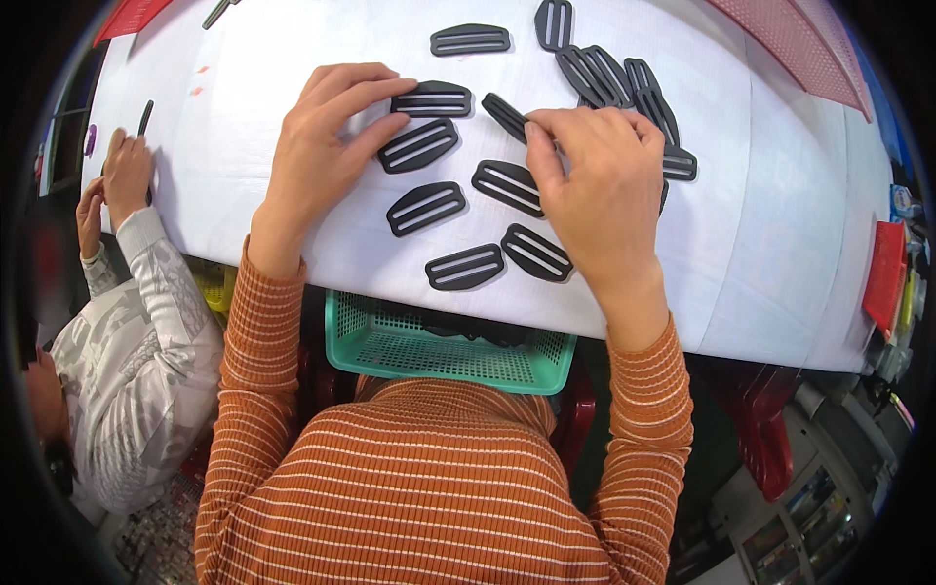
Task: The person repeatedly picks up small black plastic buckles from a white table and places them into a green basket. Another person works alongside at the same table, performing a similar sorting action. The camera remains in a fixed overhead position throughout.
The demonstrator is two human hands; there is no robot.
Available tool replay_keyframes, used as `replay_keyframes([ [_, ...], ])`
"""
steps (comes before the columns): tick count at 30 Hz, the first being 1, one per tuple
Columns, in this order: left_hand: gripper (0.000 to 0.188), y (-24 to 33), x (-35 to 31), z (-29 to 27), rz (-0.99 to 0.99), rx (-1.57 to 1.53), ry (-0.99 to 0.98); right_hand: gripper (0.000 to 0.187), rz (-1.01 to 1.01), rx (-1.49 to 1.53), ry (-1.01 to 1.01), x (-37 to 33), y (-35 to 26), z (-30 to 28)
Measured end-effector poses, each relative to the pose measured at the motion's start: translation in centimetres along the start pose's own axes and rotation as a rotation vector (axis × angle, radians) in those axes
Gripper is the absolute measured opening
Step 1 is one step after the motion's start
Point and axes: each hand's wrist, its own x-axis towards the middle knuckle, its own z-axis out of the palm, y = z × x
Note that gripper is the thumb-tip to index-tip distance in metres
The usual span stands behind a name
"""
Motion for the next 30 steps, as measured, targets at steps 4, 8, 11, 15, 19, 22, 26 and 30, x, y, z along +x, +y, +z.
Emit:
replay_keyframes([
  [4, 0.024, 0.8, -0.6, -0.9, -0.13, -0.087, 0.068, 0.008, 0.018, -0.1, -0.017, 1.4, 0.9, 0.0],
  [8, 0.022, 1.7, -1.6, -1.4, -0.205, -0.087, 0.055, 0.013, -0.005, -0.052, -0.047, 1.1, 0.4, -1.0],
  [11, 0.021, 2.1, -2.5, -1.3, -0.206, -0.106, 0.038, 0.017, -0.041, 0.0, -0.161, -0.4, -1.0, -2.2],
  [15, 0.023, 2.5, -2.2, -1.2, -0.152, -0.076, 0.021, 0.02, -0.127, -0.081, -0.13, -1.7, -1.4, -2.0],
  [19, 0.026, 2.3, -2.1, -1.3, -0.14, -0.055, 0.001, 0.019, -0.126, -0.09, -0.068, -1.3, -1.4, -2.6],
  [22, 0.03, 2.0, -1.3, -1.2, -0.101, -0.063, -0.011, 0.018, 0.026, 0.005, -0.212, -0.6, -1.0, -3.0],
  [26, 0.034, 1.7, -0.5, -0.6, -0.036, 0.028, -0.015, 0.017, 0.042, -0.039, -0.09, 0.7, -0.5, -1.2],
  [30, 0.033, 0.5, 1.5, 0.2, -0.002, 0.032, -0.009, 0.019, -0.005, -0.059, -0.081, 2.2, 0.5, 0.2],
])
